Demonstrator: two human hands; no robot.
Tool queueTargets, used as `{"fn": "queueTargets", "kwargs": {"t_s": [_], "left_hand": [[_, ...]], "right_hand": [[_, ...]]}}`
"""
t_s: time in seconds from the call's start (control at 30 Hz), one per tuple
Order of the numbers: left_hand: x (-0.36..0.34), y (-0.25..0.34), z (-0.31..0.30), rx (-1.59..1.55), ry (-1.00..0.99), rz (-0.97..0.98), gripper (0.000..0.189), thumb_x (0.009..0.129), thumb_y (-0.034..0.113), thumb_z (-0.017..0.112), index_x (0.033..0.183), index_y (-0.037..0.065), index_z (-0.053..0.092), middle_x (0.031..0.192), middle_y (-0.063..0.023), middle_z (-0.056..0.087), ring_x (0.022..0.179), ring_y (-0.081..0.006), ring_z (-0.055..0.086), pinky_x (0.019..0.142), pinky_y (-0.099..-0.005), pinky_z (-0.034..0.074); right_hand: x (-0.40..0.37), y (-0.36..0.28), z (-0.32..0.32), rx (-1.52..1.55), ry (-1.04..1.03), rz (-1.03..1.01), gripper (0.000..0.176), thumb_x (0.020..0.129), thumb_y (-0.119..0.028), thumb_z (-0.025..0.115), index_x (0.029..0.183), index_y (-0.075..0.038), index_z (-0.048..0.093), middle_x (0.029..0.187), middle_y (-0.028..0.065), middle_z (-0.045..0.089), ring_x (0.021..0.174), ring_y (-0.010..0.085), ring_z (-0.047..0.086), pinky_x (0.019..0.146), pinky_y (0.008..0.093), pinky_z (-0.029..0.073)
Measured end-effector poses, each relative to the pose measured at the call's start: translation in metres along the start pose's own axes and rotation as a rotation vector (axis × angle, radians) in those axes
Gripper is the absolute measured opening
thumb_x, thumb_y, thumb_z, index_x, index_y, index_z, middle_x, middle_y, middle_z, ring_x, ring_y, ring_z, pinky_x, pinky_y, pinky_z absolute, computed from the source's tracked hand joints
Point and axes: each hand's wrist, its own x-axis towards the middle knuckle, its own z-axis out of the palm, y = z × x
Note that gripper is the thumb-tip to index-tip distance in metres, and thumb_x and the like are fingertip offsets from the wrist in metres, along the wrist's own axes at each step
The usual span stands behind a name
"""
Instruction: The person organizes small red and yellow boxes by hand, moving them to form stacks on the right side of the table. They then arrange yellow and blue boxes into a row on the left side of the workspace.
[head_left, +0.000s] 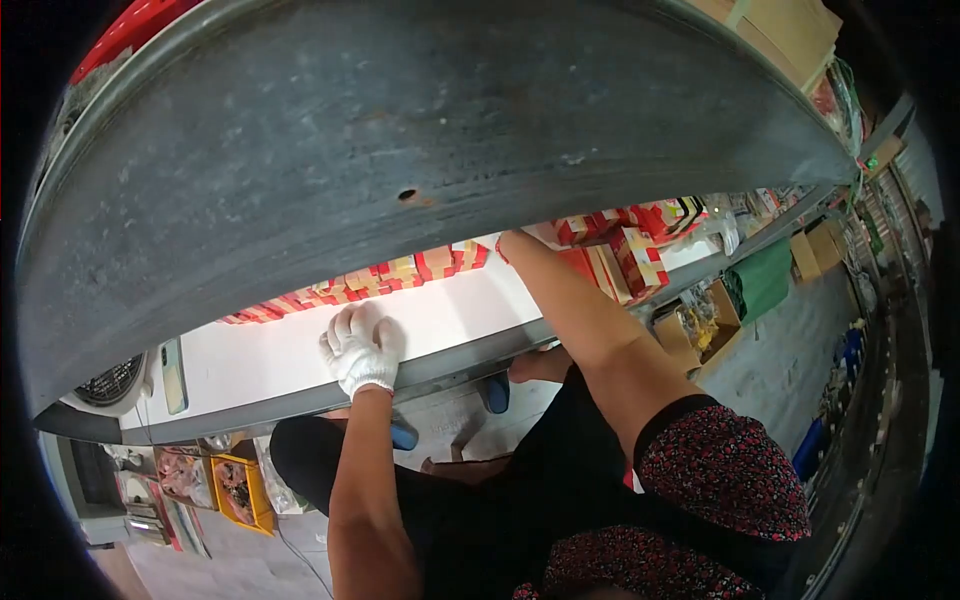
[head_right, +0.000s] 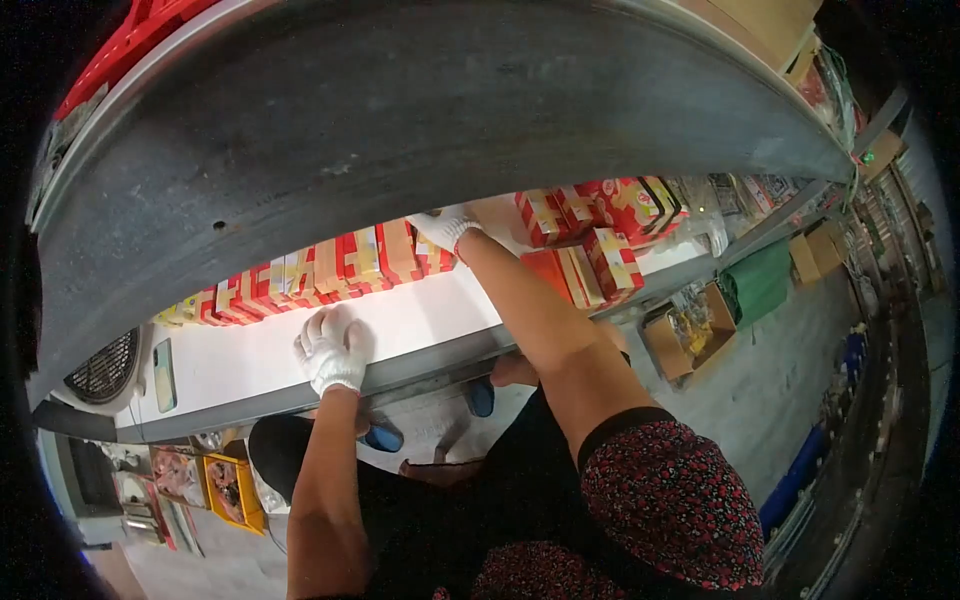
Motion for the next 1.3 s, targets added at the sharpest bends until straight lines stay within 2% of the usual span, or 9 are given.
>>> {"fn": "queueTargets", "kwargs": {"t_s": [0.07,0.2,0.33,0.5,0.83,1.1,1.13,1.23,1.3], "left_hand": [[0.000,0.000,0.002,0.003,0.000,-0.005,0.050,0.098,0.046,0.066,0.136,0.014,0.071,0.148,-0.0088,0.063,0.145,-0.0275,0.052,0.125,-0.0487,0.030],[0.001,0.000,0.003,0.020,-0.001,-0.016,0.051,0.097,0.046,0.066,0.137,0.015,0.071,0.148,-0.0088,0.063,0.146,-0.0271,0.051,0.126,-0.0487,0.030],[0.000,-0.001,0.005,0.019,-0.016,-0.028,0.052,0.097,0.047,0.066,0.138,0.015,0.070,0.148,-0.0087,0.063,0.146,-0.0268,0.051,0.126,-0.0486,0.029],[0.003,0.002,0.001,0.018,-0.025,-0.043,0.053,0.097,0.048,0.066,0.138,0.016,0.070,0.148,-0.0082,0.063,0.146,-0.0271,0.050,0.127,-0.0486,0.028],[0.000,0.001,0.003,0.014,0.005,-0.036,0.051,0.098,0.046,0.067,0.138,0.014,0.069,0.147,-0.0082,0.062,0.145,-0.0288,0.051,0.127,-0.0495,0.028],[0.000,0.000,0.007,0.017,0.010,-0.056,0.050,0.095,0.045,0.069,0.136,0.016,0.070,0.145,-0.0064,0.061,0.143,-0.0269,0.051,0.127,-0.0496,0.026],[-0.001,0.000,0.008,0.015,0.007,-0.048,0.050,0.095,0.045,0.069,0.136,0.017,0.069,0.145,-0.0060,0.061,0.143,-0.0268,0.051,0.127,-0.0499,0.026],[0.001,-0.002,0.005,0.012,0.008,-0.041,0.049,0.095,0.045,0.069,0.136,0.017,0.069,0.145,-0.0054,0.061,0.142,-0.0265,0.051,0.127,-0.0503,0.026],[0.002,0.001,-0.001,-0.004,0.002,-0.038,0.049,0.096,0.044,0.068,0.135,0.017,0.069,0.145,-0.0072,0.062,0.143,-0.0281,0.052,0.126,-0.0512,0.028]], "right_hand": [[0.000,0.014,-0.001,0.151,-0.224,0.140,0.088,0.088,-0.042,0.083,0.165,-0.013,0.050,0.163,0.0193,0.057,0.151,0.0353,0.054,0.122,0.0369,0.045],[0.003,0.017,0.007,0.152,-0.041,0.096,0.084,0.087,-0.032,0.081,0.162,-0.008,0.051,0.156,0.0184,0.064,0.143,0.0355,0.060,0.118,0.0358,0.049],[-0.042,-0.039,-0.063,0.279,-0.090,0.166,0.086,0.084,-0.027,0.083,0.161,-0.006,0.051,0.159,0.0181,0.060,0.148,0.0335,0.055,0.120,0.0368,0.046],[-0.026,0.001,-0.084,-0.161,-0.013,-0.066,0.072,0.104,-0.043,0.063,0.165,-0.010,0.047,0.176,0.0141,0.039,0.161,0.0365,0.035,0.132,0.0477,0.027],[-0.018,0.075,-0.178,-0.180,-0.287,0.115,0.068,0.108,-0.046,0.053,0.167,-0.012,0.046,0.177,0.0131,0.037,0.163,0.0362,0.032,0.134,0.0499,0.024],[-0.002,0.089,-0.186,-0.186,-0.540,0.287,0.065,0.112,-0.049,0.044,0.168,-0.014,0.044,0.179,0.0123,0.034,0.164,0.0359,0.030,0.135,0.0519,0.021],[-0.022,0.123,-0.141,-0.186,-0.543,0.288,0.065,0.112,-0.049,0.044,0.168,-0.014,0.044,0.179,0.0123,0.034,0.164,0.0359,0.030,0.135,0.0519,0.021],[0.009,0.224,-0.105,0.160,0.007,0.021,0.064,0.112,-0.048,0.044,0.169,-0.018,0.043,0.180,0.0118,0.031,0.166,0.0336,0.028,0.135,0.0534,0.022],[-0.001,0.199,-0.111,-0.168,0.022,0.037,0.064,0.112,-0.047,0.044,0.168,-0.018,0.044,0.179,0.0120,0.033,0.166,0.0340,0.029,0.135,0.0536,0.022]]}}
